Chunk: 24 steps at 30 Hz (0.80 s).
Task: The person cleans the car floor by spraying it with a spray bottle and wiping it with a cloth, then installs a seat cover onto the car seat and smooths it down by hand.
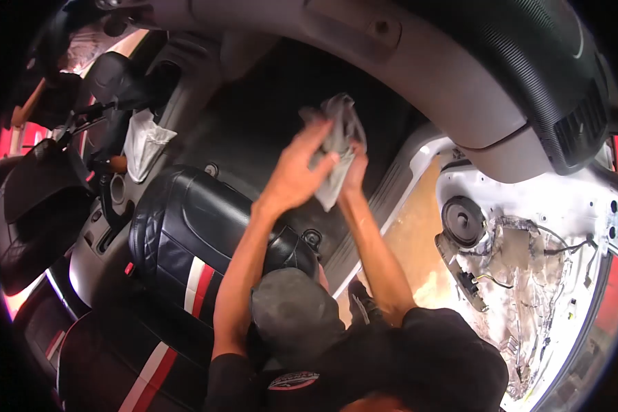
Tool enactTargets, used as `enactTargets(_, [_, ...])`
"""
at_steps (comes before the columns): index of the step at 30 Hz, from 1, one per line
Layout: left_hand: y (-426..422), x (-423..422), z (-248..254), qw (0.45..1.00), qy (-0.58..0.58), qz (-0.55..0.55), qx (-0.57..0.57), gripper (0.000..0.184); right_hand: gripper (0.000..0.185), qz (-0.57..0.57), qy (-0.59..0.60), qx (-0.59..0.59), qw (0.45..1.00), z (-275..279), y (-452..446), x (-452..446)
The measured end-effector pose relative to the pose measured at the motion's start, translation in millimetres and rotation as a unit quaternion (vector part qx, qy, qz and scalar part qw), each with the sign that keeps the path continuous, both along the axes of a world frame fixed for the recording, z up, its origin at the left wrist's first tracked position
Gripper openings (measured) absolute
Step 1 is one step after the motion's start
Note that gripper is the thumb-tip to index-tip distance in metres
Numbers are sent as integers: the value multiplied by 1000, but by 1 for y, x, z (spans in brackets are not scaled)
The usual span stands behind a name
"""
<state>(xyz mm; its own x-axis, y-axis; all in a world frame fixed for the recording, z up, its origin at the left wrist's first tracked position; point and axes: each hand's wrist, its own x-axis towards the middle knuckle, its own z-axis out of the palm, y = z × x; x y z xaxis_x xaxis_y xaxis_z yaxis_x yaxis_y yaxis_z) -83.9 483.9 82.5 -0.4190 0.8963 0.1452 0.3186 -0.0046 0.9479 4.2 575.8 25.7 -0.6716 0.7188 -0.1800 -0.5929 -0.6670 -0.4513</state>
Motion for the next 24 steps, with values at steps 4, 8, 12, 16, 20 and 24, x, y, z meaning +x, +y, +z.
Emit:
enactTargets(4, [-12, -55, 12, 925, 293, 242, -27, 35, 48, -21, -384, 112, 916, -40, 73, 59])
enactTargets(8, [-37, -87, -42, 927, 167, 285, -177, 31, 54, 9, -519, 486, 703, -76, 47, 100])
enactTargets(12, [-18, -73, -17, 954, 48, 259, -141, 28, 68, 266, -588, 646, 408, -135, -71, 168])
enactTargets(16, [-13, -72, -24, 960, 90, 216, -156, 28, 71, 173, -613, 682, 360, -160, -24, 111])
enactTargets(20, [-23, -65, -21, 957, 67, 206, -192, 28, 69, 5, -678, 656, 332, -214, 108, 44])
enactTargets(24, [-14, -71, -20, 964, 61, 184, -182, 29, 62, -29, -633, 687, 354, -249, 173, 37])
